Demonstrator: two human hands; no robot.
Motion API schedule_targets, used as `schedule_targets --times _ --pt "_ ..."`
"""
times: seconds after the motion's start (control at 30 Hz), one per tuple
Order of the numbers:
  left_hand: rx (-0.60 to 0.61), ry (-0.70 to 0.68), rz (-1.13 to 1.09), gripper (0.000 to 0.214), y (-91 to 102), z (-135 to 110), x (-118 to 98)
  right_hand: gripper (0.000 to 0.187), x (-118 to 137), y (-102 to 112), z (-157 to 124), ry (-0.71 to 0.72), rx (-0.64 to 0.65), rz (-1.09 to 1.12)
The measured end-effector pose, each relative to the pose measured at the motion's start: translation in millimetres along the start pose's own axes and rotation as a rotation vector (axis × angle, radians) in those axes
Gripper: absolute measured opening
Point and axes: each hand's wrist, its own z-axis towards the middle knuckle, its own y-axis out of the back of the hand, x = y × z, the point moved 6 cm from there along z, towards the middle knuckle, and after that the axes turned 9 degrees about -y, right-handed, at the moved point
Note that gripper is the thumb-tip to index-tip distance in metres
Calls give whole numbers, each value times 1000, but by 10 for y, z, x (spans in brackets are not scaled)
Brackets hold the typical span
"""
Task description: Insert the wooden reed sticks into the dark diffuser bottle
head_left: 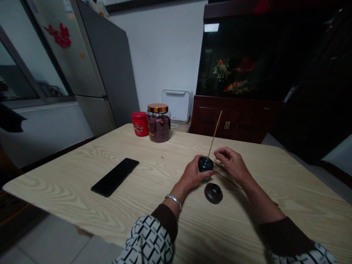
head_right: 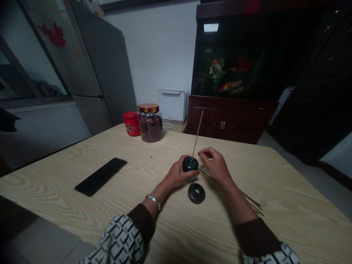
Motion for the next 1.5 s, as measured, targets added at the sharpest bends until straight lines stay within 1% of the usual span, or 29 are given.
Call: schedule_targets --times 0.07,0.1,0.17,0.23,0.3,0.43,0.57,0.67,0.83,1.0,1.07,1.13,1.2,1.27,1.3,1.33,1.37,1.4,1.43,1.5 --pt "-7 12 -4 65 4 -2 -5 25 -189 224 4 -32 -4 -179" --pt "-8 12 -7 66 5 -2 -10 23 -305 334 3 -60 1 -313" --pt "-6 8 -12 66 7 -1 -19 17 -563 488 -15 -137 75 -607" --pt "1 5 -10 66 5 0 -19 15 -769 562 -59 -198 163 -815" --pt "8 4 -2 65 3 0 -11 14 -857 562 -109 -228 208 -906" --pt "3 1 -1 66 1 1 3 13 -795 468 -166 -255 192 -937" --pt "4 20 -6 66 2 2 -4 16 -724 401 -179 -238 190 -967" --pt "2 24 4 65 8 2 -21 14 -728 395 -171 -230 202 -970" --pt "-2 9 3 64 7 -3 -18 15 -774 379 -147 -243 259 -947" --pt "3 -4 11 65 6 -5 -4 16 -774 410 -141 -245 248 -928" --pt "-1 -8 11 65 10 -7 -2 16 -706 478 -129 -229 212 -871" --pt "-5 -8 1 65 11 -9 5 14 -532 589 -105 -175 123 -734" --pt "-4 -7 -15 66 5 -11 15 14 -253 753 -84 -113 -61 -463" --pt "-6 -7 -28 67 -1 -10 25 19 37 915 -102 -88 -295 -82" --pt "-9 -8 -32 67 -2 -9 29 22 158 951 -121 -89 -390 120" --pt "-10 -8 -32 67 -4 -8 33 24 272 942 -137 -80 -451 304" --pt "-11 -7 -29 68 -4 -8 37 25 380 894 -142 -58 -476 454" --pt "-11 -5 -26 68 -4 -9 41 25 482 824 -138 -24 -484 557" --pt "-11 -4 -22 68 -3 -10 43 25 568 743 -128 11 -480 626" --pt "-4 -5 -18 68 -3 -14 45 24 673 585 -97 69 -479 675"
